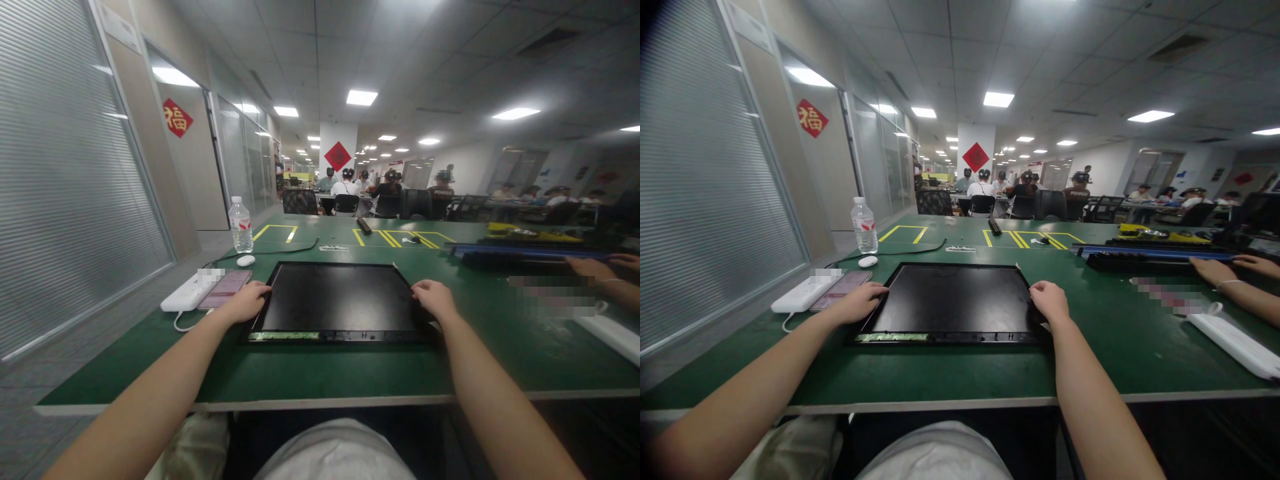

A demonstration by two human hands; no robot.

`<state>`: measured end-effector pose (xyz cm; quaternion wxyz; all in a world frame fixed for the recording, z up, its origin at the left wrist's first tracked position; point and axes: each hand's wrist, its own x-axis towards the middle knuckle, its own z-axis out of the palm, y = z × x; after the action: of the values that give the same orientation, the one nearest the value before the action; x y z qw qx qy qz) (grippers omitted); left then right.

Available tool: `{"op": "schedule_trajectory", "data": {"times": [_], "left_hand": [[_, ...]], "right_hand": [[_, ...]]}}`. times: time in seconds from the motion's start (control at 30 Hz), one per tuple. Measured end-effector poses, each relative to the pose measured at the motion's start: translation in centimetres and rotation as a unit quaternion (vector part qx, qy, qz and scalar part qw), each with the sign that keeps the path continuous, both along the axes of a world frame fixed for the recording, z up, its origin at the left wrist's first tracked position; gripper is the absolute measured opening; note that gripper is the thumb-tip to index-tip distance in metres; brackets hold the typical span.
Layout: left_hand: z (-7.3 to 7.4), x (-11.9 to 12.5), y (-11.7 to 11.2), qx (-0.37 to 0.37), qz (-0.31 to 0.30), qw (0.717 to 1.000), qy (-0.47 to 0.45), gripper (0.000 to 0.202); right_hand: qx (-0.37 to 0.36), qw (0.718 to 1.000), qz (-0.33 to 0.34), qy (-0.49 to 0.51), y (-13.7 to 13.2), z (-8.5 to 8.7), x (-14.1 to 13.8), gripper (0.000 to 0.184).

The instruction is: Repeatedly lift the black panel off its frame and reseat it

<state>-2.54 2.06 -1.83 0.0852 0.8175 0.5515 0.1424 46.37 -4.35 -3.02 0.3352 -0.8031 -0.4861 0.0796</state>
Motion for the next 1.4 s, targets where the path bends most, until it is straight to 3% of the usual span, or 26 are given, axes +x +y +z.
{"op": "schedule_trajectory", "data": {"times": [0.1, 0.23, 0.47, 0.7, 0.97, 1.13, 1.4], "left_hand": [[0.4, -0.2, -0.8, 0.006, -0.006, 1.0, -0.013, 0.061], [1.3, -0.9, -2.2, -0.017, -0.099, 0.995, -0.017, 0.089], [2.7, -1.8, -3.0, -0.078, -0.131, 0.988, -0.003, 0.092], [3.2, -1.4, -3.3, -0.063, -0.158, 0.985, -0.035, 0.086], [3.5, -1.2, -3.6, -0.069, -0.15, 0.986, -0.039, 0.094], [2.8, -1.5, -2.9, -0.073, -0.134, 0.988, -0.037, 0.095], [1.3, -0.5, -1.7, -0.018, -0.033, 0.999, -0.039, 0.064]], "right_hand": [[0.002, 1.0, 0.004, 0.019, 0.0, 0.1, 0.0, 0.025], [0.006, 1.0, 0.005, 0.018, 0.0, 0.1, 0.0, 0.024], [0.001, 1.0, 0.001, 0.024, -0.1, 0.2, -0.1, 0.022], [0.008, 1.0, 0.003, 0.029, 0.1, -0.1, 0.2, 0.022], [0.008, 1.0, 0.0, 0.026, 0.1, -0.2, 0.2, 0.021], [0.01, 0.999, 0.0, 0.034, -0.1, 0.1, -0.1, 0.021], [0.033, 0.999, -0.026, 0.009, 0.1, -0.1, 0.4, 0.023]]}}
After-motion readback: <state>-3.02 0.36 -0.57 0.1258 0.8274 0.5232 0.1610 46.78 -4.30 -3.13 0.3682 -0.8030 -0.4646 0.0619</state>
